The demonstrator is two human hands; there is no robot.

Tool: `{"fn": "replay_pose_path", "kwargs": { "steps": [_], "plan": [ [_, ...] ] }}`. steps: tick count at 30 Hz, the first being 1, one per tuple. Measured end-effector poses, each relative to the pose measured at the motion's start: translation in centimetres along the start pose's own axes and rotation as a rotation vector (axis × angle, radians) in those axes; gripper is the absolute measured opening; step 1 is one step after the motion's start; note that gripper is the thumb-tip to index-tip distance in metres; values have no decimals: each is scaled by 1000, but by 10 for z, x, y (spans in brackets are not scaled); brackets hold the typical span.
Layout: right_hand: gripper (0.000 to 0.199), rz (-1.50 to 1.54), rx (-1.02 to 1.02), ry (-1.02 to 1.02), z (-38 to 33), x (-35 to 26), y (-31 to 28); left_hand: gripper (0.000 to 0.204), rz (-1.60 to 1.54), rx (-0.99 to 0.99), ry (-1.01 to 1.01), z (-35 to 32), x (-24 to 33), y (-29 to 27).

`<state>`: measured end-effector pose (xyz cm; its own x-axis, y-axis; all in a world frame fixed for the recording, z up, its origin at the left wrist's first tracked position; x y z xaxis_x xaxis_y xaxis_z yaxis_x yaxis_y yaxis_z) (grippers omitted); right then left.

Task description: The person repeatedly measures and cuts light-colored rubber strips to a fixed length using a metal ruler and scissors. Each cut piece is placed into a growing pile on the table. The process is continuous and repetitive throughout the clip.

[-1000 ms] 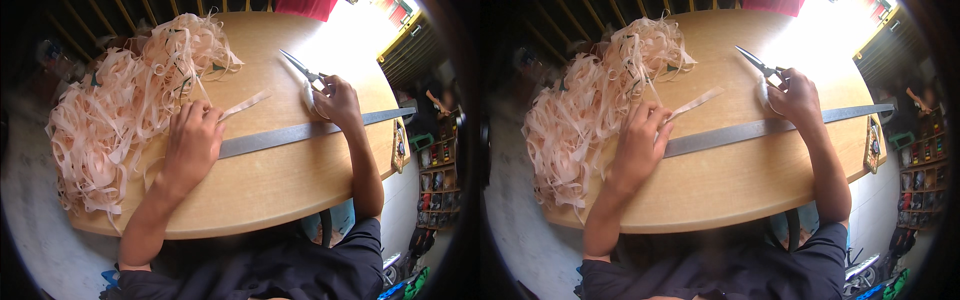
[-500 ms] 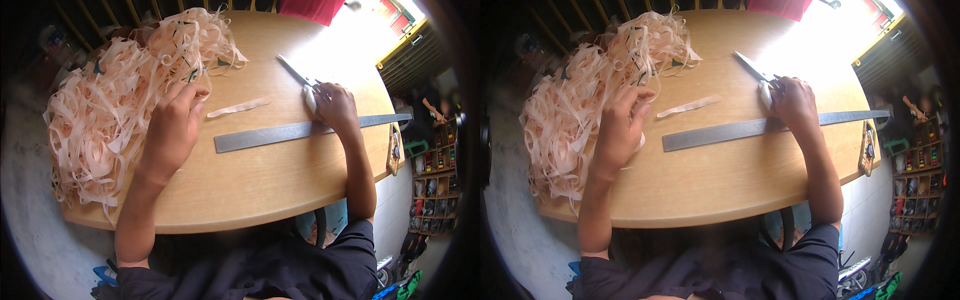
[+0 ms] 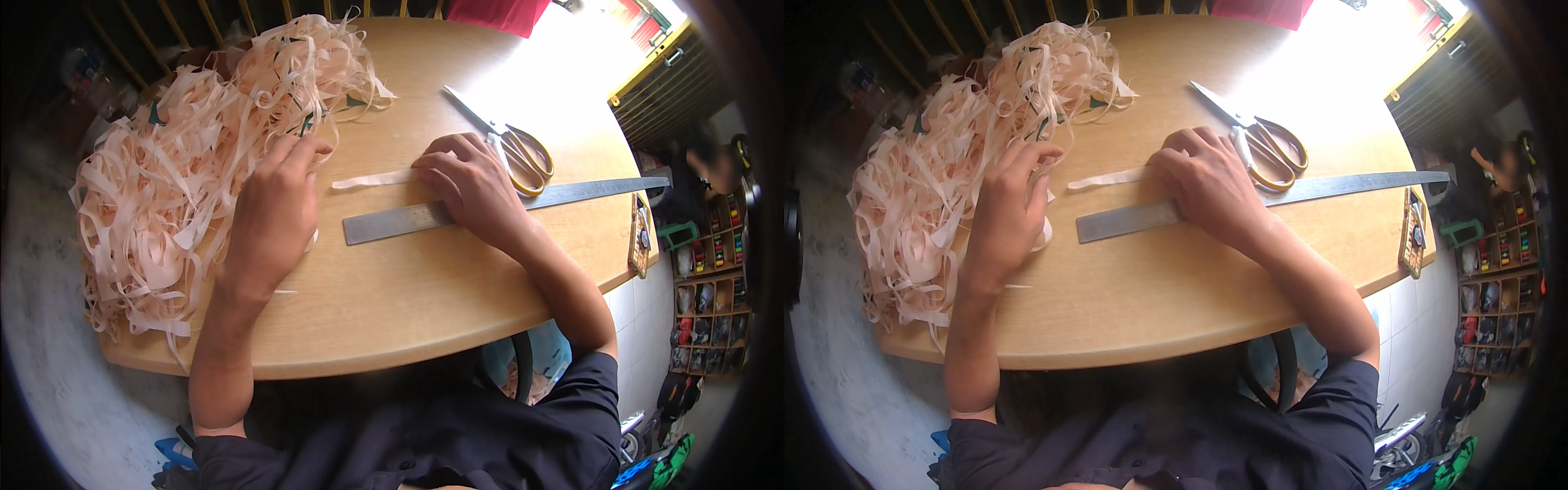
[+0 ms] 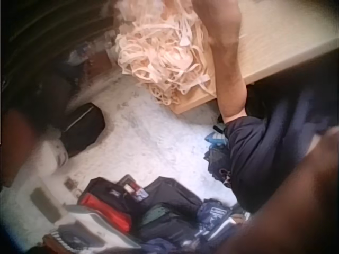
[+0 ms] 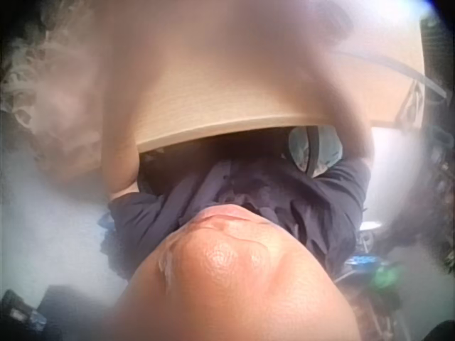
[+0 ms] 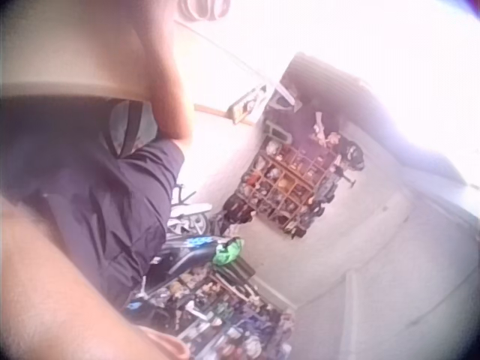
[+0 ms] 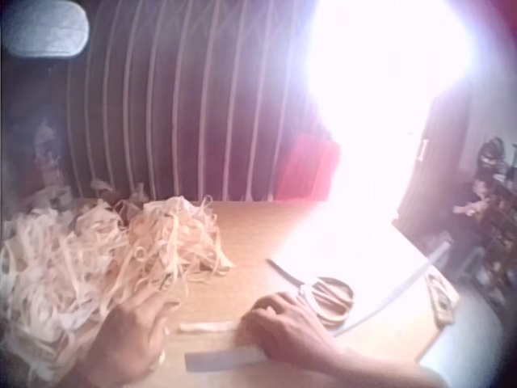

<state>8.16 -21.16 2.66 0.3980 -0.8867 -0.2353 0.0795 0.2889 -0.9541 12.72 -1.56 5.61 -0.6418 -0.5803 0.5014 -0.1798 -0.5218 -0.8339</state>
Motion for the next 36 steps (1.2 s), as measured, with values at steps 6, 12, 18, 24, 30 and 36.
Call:
{"fn": "replay_pose_path", "kwargs": {
  "steps": [6,12,18,24,30,36],
  "plan": [
    [11,79,187,63,-14,14,-22,20,-342,6,-109,2,-18,5],
    [22,52,1167,346,-217,85,-138,21,-770,-111,-140,5,-19,26],
    [22,258,1256,966,-497,131,-5,28,-1117,-246,-170,-3,-10,53],
    [36,-129,-356,1697,-670,82,148,29,-1242,-313,-243,-5,-8,65],
    [37,14,-387,1950,-740,71,163,32,-1294,-282,-232,-3,-11,59],
    [37,20,-612,2045,-729,99,142,31,-1311,-252,-278,-3,-21,55]
  ]
}}
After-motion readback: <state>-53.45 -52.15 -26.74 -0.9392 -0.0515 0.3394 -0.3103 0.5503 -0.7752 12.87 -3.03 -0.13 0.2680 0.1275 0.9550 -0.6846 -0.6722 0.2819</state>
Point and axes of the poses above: each hand's wrist, its own z-axis towards the middle knuckle, its own y-axis out of the palm, x = y × z, the point moved 10 cm from there along z, towards the middle knuckle, and after that the axes turned 14 degrees about -x, right-handed, at the moved point
